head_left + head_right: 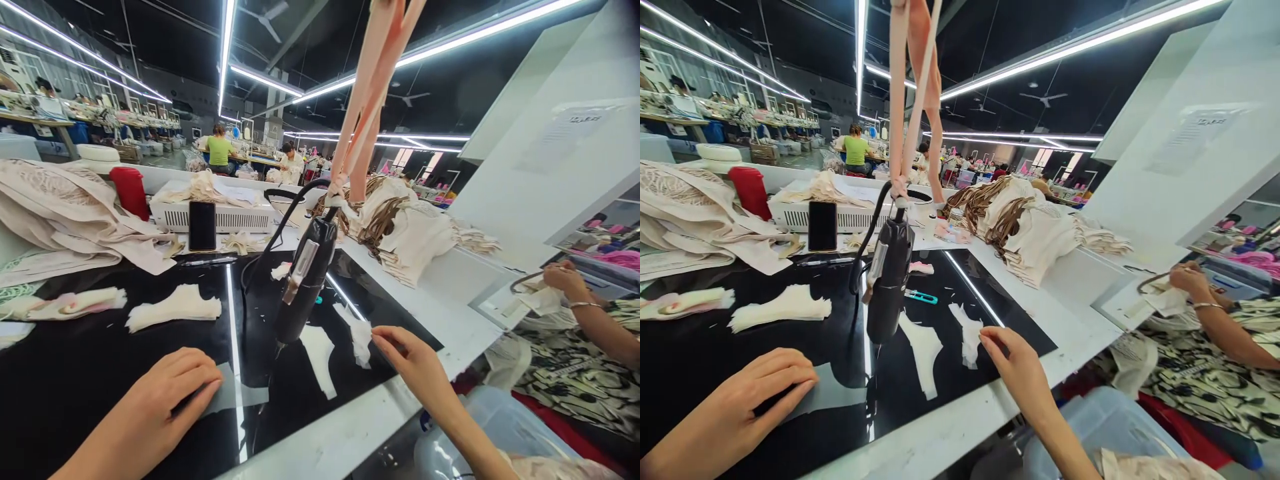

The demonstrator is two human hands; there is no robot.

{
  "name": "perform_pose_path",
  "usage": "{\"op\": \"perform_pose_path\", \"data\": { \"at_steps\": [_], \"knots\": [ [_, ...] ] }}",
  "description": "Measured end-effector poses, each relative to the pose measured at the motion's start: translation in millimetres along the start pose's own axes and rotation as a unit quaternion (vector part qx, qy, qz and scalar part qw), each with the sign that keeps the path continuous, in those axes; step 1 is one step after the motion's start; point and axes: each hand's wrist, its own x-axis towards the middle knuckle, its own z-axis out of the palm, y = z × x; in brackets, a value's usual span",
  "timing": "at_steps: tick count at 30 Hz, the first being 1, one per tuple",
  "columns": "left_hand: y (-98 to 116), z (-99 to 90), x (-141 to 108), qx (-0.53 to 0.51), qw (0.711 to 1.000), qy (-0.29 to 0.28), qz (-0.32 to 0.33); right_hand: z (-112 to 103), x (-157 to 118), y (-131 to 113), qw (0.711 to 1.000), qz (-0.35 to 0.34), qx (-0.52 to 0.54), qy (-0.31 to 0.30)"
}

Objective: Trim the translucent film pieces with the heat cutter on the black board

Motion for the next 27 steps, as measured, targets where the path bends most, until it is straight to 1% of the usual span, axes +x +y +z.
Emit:
{"op": "perform_pose_path", "data": {
  "at_steps": [3,8,11,13,16,19,22,27],
  "knots": [
    [-3.5,2.1,-1.8,0.006,1.000,0.008,-0.001,5.4,11.6,-0.6,1.000,0.002,-0.006,0.000],
    [-8.1,4.2,-6.2,0.013,1.000,-0.010,-0.008,25.6,42.7,-5.0,1.000,0.002,-0.030,0.001],
    [-9.5,4.5,-7.5,0.015,1.000,-0.008,-0.006,36.6,58.0,-3.9,0.999,0.002,-0.032,-0.017],
    [-9.1,4.3,-7.1,0.013,1.000,-0.008,-0.003,39.8,63.0,-3.5,0.999,0.000,-0.014,-0.030],
    [-7.5,3.8,-5.7,0.007,1.000,-0.006,-0.003,36.7,62.2,-5.5,0.999,0.005,0.042,-0.027],
    [-6.7,3.7,-4.7,0.006,1.000,-0.006,-0.005,26.8,55.3,-11.2,0.993,0.011,0.121,0.000],
    [-6.7,3.2,-3.4,0.009,1.000,-0.004,-0.001,15.6,48.0,-17.6,0.979,0.012,0.201,0.029],
    [-7.3,2.1,-0.3,0.018,1.000,0.020,0.012,3.6,39.1,-26.7,0.948,0.029,0.305,0.083]
  ]
}}
